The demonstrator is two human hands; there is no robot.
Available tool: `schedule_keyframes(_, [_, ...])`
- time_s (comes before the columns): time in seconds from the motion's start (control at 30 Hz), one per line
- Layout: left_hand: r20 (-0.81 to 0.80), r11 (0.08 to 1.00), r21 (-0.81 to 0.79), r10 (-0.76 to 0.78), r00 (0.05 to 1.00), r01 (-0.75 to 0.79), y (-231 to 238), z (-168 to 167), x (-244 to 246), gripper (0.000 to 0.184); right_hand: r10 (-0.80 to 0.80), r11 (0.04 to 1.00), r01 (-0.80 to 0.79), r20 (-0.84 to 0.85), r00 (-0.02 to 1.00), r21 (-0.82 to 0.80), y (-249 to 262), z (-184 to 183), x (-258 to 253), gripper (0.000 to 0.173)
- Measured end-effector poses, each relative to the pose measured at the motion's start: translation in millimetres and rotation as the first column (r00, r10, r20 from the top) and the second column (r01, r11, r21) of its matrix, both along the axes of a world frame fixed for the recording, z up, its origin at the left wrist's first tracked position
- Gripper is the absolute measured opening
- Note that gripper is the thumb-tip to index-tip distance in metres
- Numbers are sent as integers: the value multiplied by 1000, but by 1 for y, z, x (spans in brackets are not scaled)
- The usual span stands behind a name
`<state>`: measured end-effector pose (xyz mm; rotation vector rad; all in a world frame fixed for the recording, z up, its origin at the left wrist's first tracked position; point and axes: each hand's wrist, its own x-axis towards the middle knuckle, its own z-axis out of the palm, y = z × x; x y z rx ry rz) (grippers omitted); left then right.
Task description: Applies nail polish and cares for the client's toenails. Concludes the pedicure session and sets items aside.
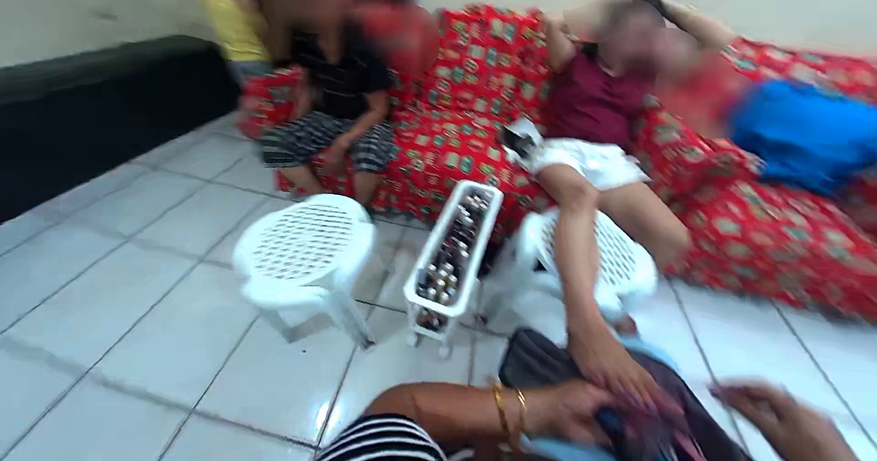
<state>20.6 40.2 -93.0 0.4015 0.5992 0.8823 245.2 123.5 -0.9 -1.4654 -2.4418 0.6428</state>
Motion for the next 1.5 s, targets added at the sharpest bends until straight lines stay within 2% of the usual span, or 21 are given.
schedule_keyframes(0.07, [36,999,-9,-43,998,43,6,-8,2,29,57,994,-49,-79,995,99,9,13,10,16])
schedule_keyframes(0.2, [143,997,15,-82,986,80,14,-21,4,32,211,975,-207,-42,977,85,23,43,-5,9])
schedule_keyframes(0.37, [261,992,35,-123,957,118,19,-35,4,23,413,908,-412,1,911,-79,27,52,-47,5])
schedule_keyframes(0.47, [293,992,-1,-124,948,130,19,-36,3,19,489,856,-446,132,862,-259,30,54,-69,8])
schedule_keyframes(0.53, [294,991,-4,-128,947,135,19,-38,2,19,541,824,-485,155,827,-293,33,47,-76,7])
schedule_keyframes(0.63, [307,989,-15,-135,942,146,20,-40,1,20,567,803,-484,198,799,-348,35,45,-82,8])
schedule_keyframes(0.77, [348,986,-24,-146,926,164,20,-43,1,17,588,799,-494,274,761,-342,32,41,-85,6])
schedule_keyframes(0.83, [369,985,-19,-152,917,171,20,-44,1,14,585,797,-451,330,741,-400,30,47,-91,9])
schedule_keyframes(1.07, [370,983,-27,-158,915,180,21,-41,0,14,599,790,-462,347,722,-402,28,47,-94,10])
schedule_keyframes(1.33, [364,981,-36,-163,917,188,21,-39,0,17,584,812,-493,399,707,-313,24,34,-94,7])
schedule_keyframes(1.5, [360,981,-44,-160,919,188,22,-40,1,20,587,799,-444,365,723,-405,26,50,-97,10])
